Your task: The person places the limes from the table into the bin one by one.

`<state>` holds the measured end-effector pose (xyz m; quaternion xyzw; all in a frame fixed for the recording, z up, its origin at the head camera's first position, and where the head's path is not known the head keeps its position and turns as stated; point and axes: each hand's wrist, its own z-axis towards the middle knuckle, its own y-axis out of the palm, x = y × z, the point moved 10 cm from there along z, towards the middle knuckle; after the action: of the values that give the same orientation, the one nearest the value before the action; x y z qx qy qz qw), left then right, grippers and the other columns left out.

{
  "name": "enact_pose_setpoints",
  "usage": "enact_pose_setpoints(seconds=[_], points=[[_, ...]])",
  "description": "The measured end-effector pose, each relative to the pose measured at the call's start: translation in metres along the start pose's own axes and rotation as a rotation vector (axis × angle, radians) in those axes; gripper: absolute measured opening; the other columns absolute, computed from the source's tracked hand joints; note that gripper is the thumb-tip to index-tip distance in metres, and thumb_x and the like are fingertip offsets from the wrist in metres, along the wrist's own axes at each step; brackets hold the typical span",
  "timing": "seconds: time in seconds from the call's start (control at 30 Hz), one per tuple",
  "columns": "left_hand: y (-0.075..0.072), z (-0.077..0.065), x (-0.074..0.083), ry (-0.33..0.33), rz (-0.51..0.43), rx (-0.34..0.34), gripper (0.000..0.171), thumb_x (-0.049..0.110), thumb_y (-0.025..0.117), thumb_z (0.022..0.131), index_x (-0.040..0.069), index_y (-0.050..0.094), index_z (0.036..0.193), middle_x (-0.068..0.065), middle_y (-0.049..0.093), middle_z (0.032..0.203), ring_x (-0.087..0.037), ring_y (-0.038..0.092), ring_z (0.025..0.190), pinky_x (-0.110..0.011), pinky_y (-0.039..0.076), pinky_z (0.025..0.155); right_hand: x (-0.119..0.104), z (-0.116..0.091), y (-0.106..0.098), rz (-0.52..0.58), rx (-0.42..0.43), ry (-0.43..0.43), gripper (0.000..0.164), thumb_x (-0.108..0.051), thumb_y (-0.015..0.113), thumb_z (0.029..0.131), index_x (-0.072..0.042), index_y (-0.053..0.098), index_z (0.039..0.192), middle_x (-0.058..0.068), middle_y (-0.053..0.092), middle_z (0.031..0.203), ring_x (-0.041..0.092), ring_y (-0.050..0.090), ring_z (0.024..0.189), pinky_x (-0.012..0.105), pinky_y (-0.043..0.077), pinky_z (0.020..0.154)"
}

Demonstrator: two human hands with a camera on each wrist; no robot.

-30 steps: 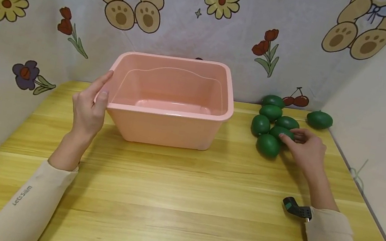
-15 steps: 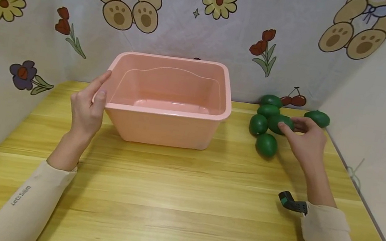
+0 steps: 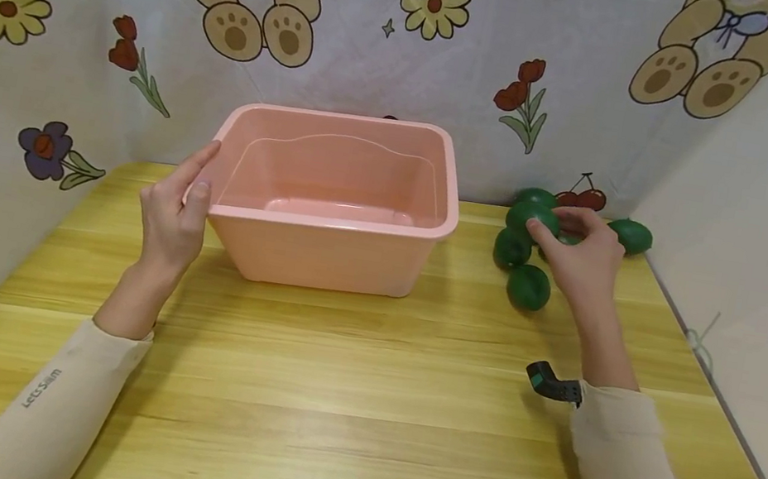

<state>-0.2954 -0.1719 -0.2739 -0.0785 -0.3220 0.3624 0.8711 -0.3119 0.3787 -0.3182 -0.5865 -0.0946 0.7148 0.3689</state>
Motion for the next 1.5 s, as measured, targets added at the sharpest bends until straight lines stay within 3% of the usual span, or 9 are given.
enact_pose_setpoints(seconds=[0.27, 0.53, 0.77, 0.87, 1.13, 1.5], points=[[-0.003, 0.002, -0.003, 0.0, 0.005, 0.012, 0.064, 0.043, 0.041, 0.094, 0.009, 0.07, 0.139, -0.027, 0.07, 0.077, -0.016, 0.024, 0.045, -0.029, 0.019, 0.045, -0.036, 0.017, 0.022, 0.063, 0.05, -0.056, 0.059, -0.051, 0.077, 0.09, -0.009, 0.07, 0.131, -0.008, 0.069, 0.112, 0.001, 0.057, 0.105, 0.019, 0.043, 0.089], [-0.003, 0.001, -0.003, -0.001, 0.009, -0.006, 0.065, 0.044, 0.041, 0.094, 0.008, 0.07, 0.139, -0.026, 0.069, 0.074, -0.017, 0.024, 0.046, -0.029, 0.019, 0.044, -0.069, 0.027, 0.034, 0.174, 0.119, -0.068, 0.053, -0.048, 0.079, 0.089, -0.013, 0.073, 0.128, -0.009, 0.069, 0.11, 0.001, 0.058, 0.101, 0.023, 0.043, 0.091], [-0.006, 0.0, -0.006, -0.004, 0.014, 0.001, 0.065, 0.044, 0.041, 0.094, 0.007, 0.07, 0.138, -0.027, 0.069, 0.073, -0.018, 0.025, 0.045, -0.03, 0.019, 0.044, -0.1, 0.033, 0.048, 0.289, 0.2, -0.137, 0.047, -0.04, 0.082, 0.088, -0.01, 0.075, 0.124, -0.008, 0.068, 0.106, 0.004, 0.06, 0.1, 0.026, 0.045, 0.09], [-0.007, 0.0, -0.006, 0.001, 0.015, 0.007, 0.065, 0.044, 0.041, 0.094, 0.007, 0.07, 0.138, -0.026, 0.068, 0.072, -0.018, 0.024, 0.045, -0.029, 0.019, 0.044, -0.106, 0.036, 0.055, 0.314, 0.201, -0.13, 0.047, -0.039, 0.082, 0.087, -0.011, 0.074, 0.124, -0.007, 0.069, 0.107, 0.002, 0.059, 0.098, 0.026, 0.045, 0.088], [-0.003, -0.001, -0.005, 0.004, 0.016, -0.005, 0.065, 0.044, 0.04, 0.095, 0.007, 0.07, 0.138, -0.022, 0.063, 0.063, -0.018, 0.025, 0.045, -0.031, 0.02, 0.044, -0.129, 0.043, 0.074, 0.346, 0.187, -0.219, 0.044, -0.025, 0.081, 0.089, -0.001, 0.073, 0.125, 0.013, 0.072, 0.115, 0.011, 0.064, 0.099, 0.019, 0.051, 0.084], [-0.001, 0.0, -0.001, 0.005, 0.002, -0.003, 0.065, 0.045, 0.04, 0.095, 0.006, 0.07, 0.138, -0.023, 0.063, 0.063, -0.02, 0.028, 0.045, -0.034, 0.022, 0.044, -0.148, 0.039, 0.088, 0.305, 0.091, -0.264, 0.048, -0.038, 0.081, 0.089, -0.011, 0.072, 0.128, 0.01, 0.071, 0.12, 0.016, 0.065, 0.109, 0.023, 0.051, 0.091]])
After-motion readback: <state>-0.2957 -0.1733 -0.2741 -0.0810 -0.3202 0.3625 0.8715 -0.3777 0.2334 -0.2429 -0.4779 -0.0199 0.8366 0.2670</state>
